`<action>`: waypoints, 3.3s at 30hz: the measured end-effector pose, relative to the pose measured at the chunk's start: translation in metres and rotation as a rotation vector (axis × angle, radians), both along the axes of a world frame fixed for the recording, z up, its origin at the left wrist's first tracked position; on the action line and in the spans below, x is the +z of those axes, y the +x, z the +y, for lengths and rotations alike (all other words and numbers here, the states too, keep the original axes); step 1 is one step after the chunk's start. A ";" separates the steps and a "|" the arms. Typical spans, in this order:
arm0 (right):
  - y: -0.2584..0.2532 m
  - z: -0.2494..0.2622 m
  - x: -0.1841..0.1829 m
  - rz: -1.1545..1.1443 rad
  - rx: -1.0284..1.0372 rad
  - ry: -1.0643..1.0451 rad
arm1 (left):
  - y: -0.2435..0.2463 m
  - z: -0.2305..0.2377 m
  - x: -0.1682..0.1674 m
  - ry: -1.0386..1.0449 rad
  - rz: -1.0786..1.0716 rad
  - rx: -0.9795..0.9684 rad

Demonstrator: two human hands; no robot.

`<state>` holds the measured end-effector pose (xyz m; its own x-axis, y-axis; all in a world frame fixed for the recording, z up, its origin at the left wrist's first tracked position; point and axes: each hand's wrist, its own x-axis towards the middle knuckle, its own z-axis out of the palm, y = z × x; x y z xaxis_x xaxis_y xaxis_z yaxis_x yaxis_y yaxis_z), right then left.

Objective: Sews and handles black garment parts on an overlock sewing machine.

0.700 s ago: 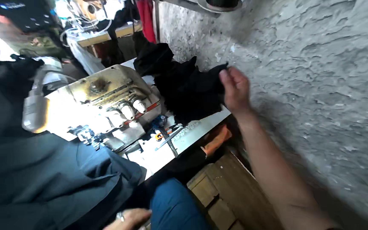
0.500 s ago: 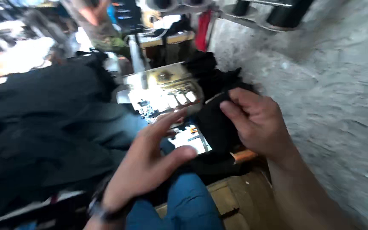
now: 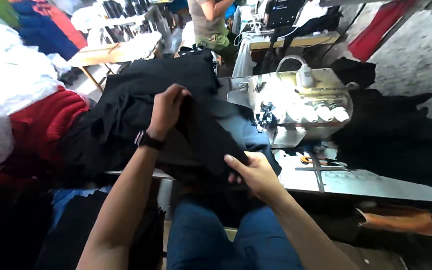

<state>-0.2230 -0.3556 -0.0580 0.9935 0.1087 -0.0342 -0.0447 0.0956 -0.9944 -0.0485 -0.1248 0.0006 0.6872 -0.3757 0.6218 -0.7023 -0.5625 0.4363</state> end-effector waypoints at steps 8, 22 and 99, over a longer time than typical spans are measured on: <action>-0.026 0.026 -0.029 -0.191 -0.043 -0.542 | 0.077 0.024 -0.066 0.136 0.084 0.308; -0.065 -0.067 -0.016 -0.483 -0.531 -0.170 | -0.068 -0.008 0.019 -0.271 0.528 -0.233; -0.083 -0.061 -0.017 -0.658 -0.387 -0.501 | -0.224 -0.023 -0.058 -0.501 0.587 -0.469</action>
<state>-0.3057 -0.4163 -0.0746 0.7932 -0.1114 0.5987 0.4911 -0.4642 -0.7371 -0.2727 -0.1474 -0.0574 0.7900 -0.4766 0.3858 -0.3991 0.0780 0.9136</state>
